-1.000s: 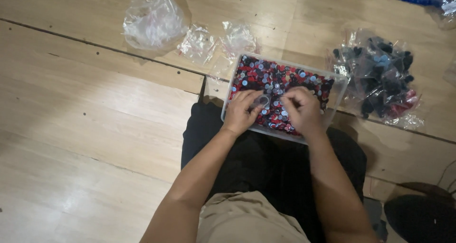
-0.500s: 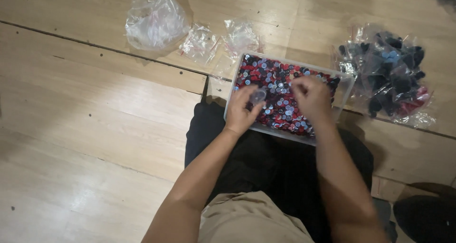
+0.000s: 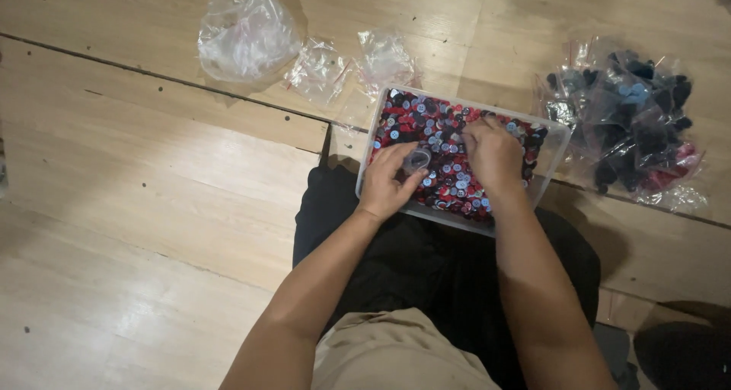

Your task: Sorting small buttons from a large container into individual small plastic bags.

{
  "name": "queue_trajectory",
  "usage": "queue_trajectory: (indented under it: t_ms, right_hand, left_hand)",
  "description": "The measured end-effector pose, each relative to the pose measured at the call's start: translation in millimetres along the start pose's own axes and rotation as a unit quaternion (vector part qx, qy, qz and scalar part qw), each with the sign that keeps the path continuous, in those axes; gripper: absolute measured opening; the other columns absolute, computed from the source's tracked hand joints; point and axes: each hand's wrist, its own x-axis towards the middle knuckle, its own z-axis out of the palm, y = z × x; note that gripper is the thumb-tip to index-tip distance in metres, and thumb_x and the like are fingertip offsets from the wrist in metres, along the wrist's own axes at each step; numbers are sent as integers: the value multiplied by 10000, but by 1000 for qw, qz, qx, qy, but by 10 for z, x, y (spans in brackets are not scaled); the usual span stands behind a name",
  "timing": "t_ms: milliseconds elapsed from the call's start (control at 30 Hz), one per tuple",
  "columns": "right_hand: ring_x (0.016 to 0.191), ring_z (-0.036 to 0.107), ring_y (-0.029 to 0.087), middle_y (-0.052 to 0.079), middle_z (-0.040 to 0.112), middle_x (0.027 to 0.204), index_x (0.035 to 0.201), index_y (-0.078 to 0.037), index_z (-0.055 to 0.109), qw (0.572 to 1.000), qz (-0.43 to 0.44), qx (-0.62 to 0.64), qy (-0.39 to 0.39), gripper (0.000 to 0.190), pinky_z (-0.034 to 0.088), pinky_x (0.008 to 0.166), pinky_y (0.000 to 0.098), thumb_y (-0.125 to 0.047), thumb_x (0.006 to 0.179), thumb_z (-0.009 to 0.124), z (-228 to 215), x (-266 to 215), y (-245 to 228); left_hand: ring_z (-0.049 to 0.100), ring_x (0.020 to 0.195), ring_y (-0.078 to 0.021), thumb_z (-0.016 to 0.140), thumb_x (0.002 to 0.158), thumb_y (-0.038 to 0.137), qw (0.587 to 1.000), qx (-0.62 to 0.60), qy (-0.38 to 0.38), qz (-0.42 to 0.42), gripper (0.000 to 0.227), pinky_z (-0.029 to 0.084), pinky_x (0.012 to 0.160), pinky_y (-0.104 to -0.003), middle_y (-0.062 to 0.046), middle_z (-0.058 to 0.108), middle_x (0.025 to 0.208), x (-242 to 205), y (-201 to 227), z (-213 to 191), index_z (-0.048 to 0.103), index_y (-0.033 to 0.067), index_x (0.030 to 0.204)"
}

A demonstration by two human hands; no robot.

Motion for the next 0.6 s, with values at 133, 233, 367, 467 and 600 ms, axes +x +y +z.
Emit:
queue_trajectory:
  t_ms: [133, 233, 367, 467, 600]
  right_hand:
    - [881, 728, 240, -7, 696, 890, 921, -257, 783, 1000, 11, 1, -14, 92, 592, 752, 370, -209, 852, 821, 41, -39, 69]
    - [892, 733, 277, 6, 696, 918, 981, -278, 787, 998, 48, 12, -27, 137, 596, 761, 415, -235, 856, 821, 62, -44, 51]
    - [941, 731, 253, -26, 702, 1021, 1051, -340, 791, 999, 6, -31, -11, 207, 601, 788, 395, -306, 852, 832, 125, -52, 49]
    - [922, 728, 248, -30, 700, 1030, 1041, -345, 795, 997, -9, -76, -2, 167, 599, 776, 391, -360, 874, 803, 191, -44, 32]
    - [796, 727, 230, -1, 681, 893, 936, -292, 784, 992, -23, -121, 40, 83, 595, 701, 358, -349, 960, 729, 134, -47, -86]
  left_hand:
    - [709, 1068, -271, 885, 774, 231, 1000, 5, -10, 4, 471, 557, 948, -385, -34, 739, 1157, -4, -33, 34, 722, 158, 1210]
    - [706, 1044, -302, 859, 803, 252, 1000, 12, -13, 13, 474, 560, 931, -409, -59, 734, 1141, 0, 11, 7, 708, 141, 1238]
    - [707, 1059, -293, 855, 810, 262, 1000, 3, -16, 12, 458, 562, 937, -397, -54, 739, 1146, 1, 25, -1, 711, 136, 1227]
    - [707, 1056, -300, 856, 806, 237, 1000, 4, -25, 2, 455, 561, 940, -405, -67, 741, 1143, 14, 70, -42, 715, 126, 1224]
    - [703, 1031, -313, 849, 795, 175, 999, 8, -31, -4, 458, 554, 946, -418, -79, 740, 1108, 9, 130, -62, 715, 114, 1229]
